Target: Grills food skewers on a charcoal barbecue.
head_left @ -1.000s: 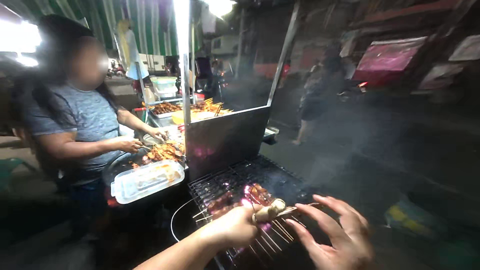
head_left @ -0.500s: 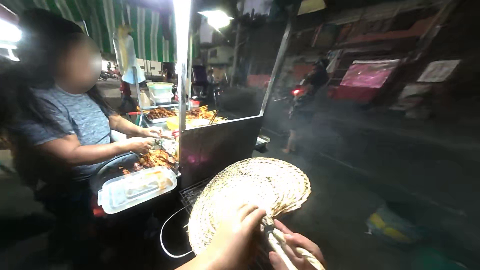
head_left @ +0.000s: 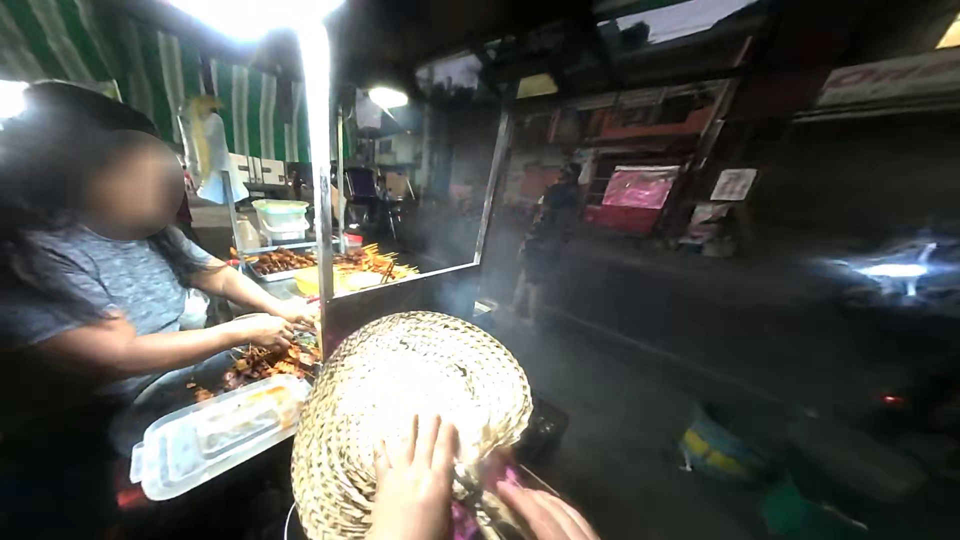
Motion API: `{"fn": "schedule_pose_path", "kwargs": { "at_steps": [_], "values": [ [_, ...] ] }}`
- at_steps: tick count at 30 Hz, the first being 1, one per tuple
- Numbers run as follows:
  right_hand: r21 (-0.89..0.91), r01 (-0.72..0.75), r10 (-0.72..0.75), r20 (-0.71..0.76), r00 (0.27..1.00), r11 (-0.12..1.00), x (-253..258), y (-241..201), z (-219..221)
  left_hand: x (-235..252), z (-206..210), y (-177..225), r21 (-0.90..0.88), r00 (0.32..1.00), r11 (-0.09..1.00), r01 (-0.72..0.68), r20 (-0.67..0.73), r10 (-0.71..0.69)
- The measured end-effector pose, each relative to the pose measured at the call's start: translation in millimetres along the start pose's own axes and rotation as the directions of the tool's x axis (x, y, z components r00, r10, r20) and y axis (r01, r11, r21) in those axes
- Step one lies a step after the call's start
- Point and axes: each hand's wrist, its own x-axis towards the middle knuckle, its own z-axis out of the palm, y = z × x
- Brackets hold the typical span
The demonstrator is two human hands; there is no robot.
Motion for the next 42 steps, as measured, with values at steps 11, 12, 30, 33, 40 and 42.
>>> {"fn": "schedule_pose_path", "kwargs": {
  "at_steps": [11, 12, 30, 33, 40, 42],
  "values": [
    [-0.258, -0.035, 0.022, -0.056, 0.998, 0.965, 5, 15, 40, -7, 3, 8, 0.196, 0.987, 0.968, -0.158, 0.03, 0.155],
    [-0.221, -0.034, 0.018, -0.07, 0.997, 0.975, 3, 17, 42, -8, 3, 9, 0.195, 0.987, 0.968, -0.16, 0.028, 0.158],
    [0.329, -0.105, 0.161, -0.148, 0.976, 0.938, -17, 36, 13, -4, 7, -59, -0.272, 0.977, 0.955, 0.118, 0.203, -0.063],
    [0.326, -0.092, 0.183, -0.259, 0.949, 0.941, -26, 50, -4, -8, -11, -71, -0.343, 0.935, 0.874, 0.345, 0.211, -0.286],
    [0.365, -0.064, 0.167, -0.258, 0.952, 0.929, -36, 57, -1, -28, 1, -84, -0.69, 0.97, 0.686, 0.233, 0.116, -0.213],
    [0.362, -0.047, 0.156, -0.279, 0.948, 0.931, -39, 59, -2, -29, 4, -80, -0.546, 0.936, 0.778, 0.312, 0.037, -0.35]
  ]
}}
